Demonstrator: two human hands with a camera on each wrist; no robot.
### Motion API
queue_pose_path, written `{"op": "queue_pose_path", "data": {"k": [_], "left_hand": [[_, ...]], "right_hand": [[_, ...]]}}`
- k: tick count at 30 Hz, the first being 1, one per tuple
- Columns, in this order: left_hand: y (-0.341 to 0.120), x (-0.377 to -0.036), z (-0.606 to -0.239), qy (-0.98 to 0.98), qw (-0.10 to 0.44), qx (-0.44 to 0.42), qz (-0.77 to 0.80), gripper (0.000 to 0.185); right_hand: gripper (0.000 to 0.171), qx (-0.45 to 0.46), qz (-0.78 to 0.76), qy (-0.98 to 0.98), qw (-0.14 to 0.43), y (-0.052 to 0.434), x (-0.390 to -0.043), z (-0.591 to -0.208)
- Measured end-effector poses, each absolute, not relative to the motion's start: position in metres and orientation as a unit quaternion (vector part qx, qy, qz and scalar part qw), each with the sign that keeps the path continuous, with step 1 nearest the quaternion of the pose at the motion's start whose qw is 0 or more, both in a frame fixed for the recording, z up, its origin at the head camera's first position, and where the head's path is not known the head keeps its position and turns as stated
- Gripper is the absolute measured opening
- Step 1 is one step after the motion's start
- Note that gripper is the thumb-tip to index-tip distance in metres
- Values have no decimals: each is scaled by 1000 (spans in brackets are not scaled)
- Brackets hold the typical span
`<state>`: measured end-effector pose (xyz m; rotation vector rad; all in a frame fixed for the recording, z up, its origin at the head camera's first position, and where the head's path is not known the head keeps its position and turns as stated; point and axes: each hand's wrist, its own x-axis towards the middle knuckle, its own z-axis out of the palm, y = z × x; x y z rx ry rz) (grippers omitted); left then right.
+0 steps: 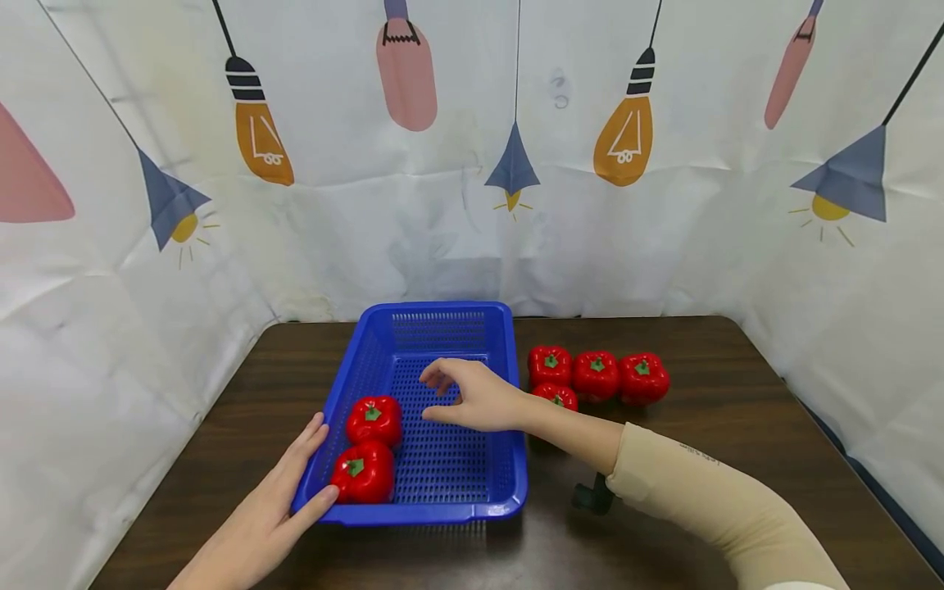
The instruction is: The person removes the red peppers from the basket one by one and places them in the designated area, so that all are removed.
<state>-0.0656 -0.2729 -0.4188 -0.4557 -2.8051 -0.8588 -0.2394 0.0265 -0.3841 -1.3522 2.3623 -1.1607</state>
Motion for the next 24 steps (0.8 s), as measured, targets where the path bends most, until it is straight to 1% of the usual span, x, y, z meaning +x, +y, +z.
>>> {"op": "queue_pose_path", "data": {"k": [4,10,24], "left_hand": [[-273,-66,-420,-940,89,-155,-290,77],[-274,-66,-422,-941,86,-152,-290,78],[-274,-68,-421,-941,83,-150,-291,79]], "right_hand": [[43,-457,-389,793,103,18,-240,-388],[49,-463,-378,793,120,5,-241,-395],[59,-454,-375,798,132,-18,-243,-399]]}}
